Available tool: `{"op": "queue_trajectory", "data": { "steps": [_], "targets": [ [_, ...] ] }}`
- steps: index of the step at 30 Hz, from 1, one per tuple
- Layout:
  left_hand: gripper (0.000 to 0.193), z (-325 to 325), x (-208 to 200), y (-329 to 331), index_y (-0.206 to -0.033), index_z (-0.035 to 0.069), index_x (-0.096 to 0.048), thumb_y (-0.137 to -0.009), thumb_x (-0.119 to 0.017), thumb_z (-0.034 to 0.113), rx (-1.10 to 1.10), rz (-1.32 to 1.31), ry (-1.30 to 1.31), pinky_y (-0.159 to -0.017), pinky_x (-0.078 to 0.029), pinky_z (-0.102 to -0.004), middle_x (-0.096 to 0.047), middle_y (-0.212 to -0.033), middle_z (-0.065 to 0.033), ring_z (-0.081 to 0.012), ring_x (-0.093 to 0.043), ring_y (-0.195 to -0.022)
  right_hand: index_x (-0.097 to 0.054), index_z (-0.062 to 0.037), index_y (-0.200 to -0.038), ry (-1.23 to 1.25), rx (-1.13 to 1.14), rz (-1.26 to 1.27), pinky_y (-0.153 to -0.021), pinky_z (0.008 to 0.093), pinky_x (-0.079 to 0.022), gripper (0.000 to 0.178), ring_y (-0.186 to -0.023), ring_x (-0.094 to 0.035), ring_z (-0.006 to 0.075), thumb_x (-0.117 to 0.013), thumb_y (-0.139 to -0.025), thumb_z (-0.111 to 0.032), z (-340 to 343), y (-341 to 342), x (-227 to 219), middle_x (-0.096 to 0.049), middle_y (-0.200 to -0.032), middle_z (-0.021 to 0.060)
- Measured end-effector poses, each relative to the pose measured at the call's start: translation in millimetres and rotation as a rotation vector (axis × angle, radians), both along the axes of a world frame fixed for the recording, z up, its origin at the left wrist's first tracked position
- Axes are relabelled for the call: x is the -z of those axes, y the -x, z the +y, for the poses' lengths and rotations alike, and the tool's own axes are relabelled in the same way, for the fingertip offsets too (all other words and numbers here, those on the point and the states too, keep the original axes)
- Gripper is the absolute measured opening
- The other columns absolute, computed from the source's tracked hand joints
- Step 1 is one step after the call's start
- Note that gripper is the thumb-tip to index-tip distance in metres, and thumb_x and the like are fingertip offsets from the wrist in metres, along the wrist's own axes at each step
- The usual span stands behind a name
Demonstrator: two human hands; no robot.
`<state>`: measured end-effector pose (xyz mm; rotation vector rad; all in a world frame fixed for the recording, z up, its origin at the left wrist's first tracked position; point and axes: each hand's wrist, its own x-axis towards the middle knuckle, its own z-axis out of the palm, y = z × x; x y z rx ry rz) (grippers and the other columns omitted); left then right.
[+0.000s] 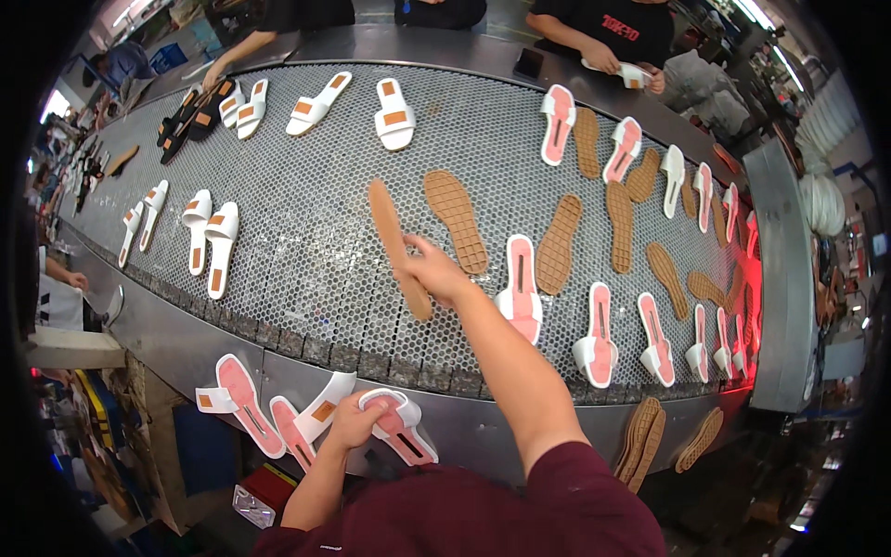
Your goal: Manually assemble shoe soles and uppers on a conveyor belt in a factory setting.
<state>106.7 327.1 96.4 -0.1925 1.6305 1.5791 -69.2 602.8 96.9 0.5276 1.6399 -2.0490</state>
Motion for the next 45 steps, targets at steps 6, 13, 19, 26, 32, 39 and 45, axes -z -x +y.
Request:
{"op": "queue_trajectory", "data": {
  "steps": [6,13,19,26,32,39,45],
  "targets": [
    [0.026,39,-14,-21,-0.112,0.001,-0.068,-0.093,-0.062,0.017,0.01,0.183,0.067,-0.082,-0.053,-0.0306,-0.071,-0.102,-0.0061,-0.014,-0.065,-0.092,-0.048,-0.0005,-0.136,0.278,-0.024,-0.008,-0.083,0.0371,-0.056,0.044,-0.094,-0.066,0.0205,-0.056,-0.093,-0.006,50,-198,-53,-0.065,-0.115,0.0127],
    [0.037,92,1,-47,-0.115,-0.001,-0.063,-0.097,-0.059,0.031,-0.138,0.088,-0.139,-0.083,-0.052,-0.0327,-0.068,-0.105,-0.0082,-0.015,-0.063,-0.093,-0.064,0.0014,-0.113,-0.096,0.077,-0.056,-0.074,0.0282,-0.052,0.025,-0.086,-0.063,0.0099,-0.061,-0.097,-0.017,53,-359,-27,-0.069,-0.098,0.0041],
    [0.061,101,18,-60,-0.128,0.0,-0.054,-0.088,-0.074,0.041,-0.106,-0.015,-0.405,-0.093,-0.051,-0.0339,-0.064,-0.119,-0.0103,-0.018,-0.062,-0.108,-0.067,-0.0019,-0.116,-0.173,-0.028,-0.017,-0.074,0.0288,-0.051,0.033,-0.085,-0.062,0.0089,-0.065,-0.094,-0.026,33,-382,-3,-0.07,-0.095,0.0027],
    [0.064,109,10,-66,-0.132,0.003,-0.052,-0.082,-0.081,0.032,-0.038,-0.007,-0.338,-0.097,-0.048,-0.035,-0.062,-0.122,-0.0093,-0.0188,-0.059,-0.114,-0.067,-0.0016,-0.115,-0.197,-0.19,-0.05,-0.074,0.0292,-0.051,0.033,-0.082,-0.063,0.0106,-0.065,-0.094,-0.028,34,-374,7,-0.071,-0.092,0.006],
    [0.061,119,2,-68,-0.132,0.002,-0.051,-0.086,-0.077,0.032,-0.027,-0.036,-0.254,-0.096,-0.048,-0.0339,-0.062,-0.12,-0.0074,-0.0165,-0.059,-0.111,-0.067,-0.0011,-0.114,-0.205,-0.221,-0.037,-0.075,0.0302,-0.052,0.034,-0.082,-0.064,0.0112,-0.065,-0.094,-0.028,38,-373,10,-0.072,-0.092,0.0068],
    [0.044,127,0,-71,-0.13,0.002,-0.053,-0.095,-0.067,0.025,-0.011,-0.028,-0.195,-0.095,-0.048,-0.0338,-0.063,-0.119,-0.0076,-0.0157,-0.059,-0.11,-0.067,-0.0014,-0.113,-0.169,-0.214,-0.044,-0.076,0.0293,-0.051,0.03,-0.084,-0.063,0.01,-0.064,-0.095,-0.025,44,-374,12,-0.072,-0.094,0.0056],
    [0.039,133,0,-76,-0.128,0.002,-0.055,-0.097,-0.064,0.024,-0.022,-0.027,-0.206,-0.094,-0.049,-0.0329,-0.064,-0.117,-0.0071,-0.0146,-0.059,-0.108,-0.067,-0.0015,-0.114,-0.161,-0.22,-0.052,-0.076,0.0292,-0.051,0.031,-0.085,-0.063,0.0101,-0.065,-0.095,-0.026,49,-376,13,-0.072,-0.095,0.0057]
  ]
}}
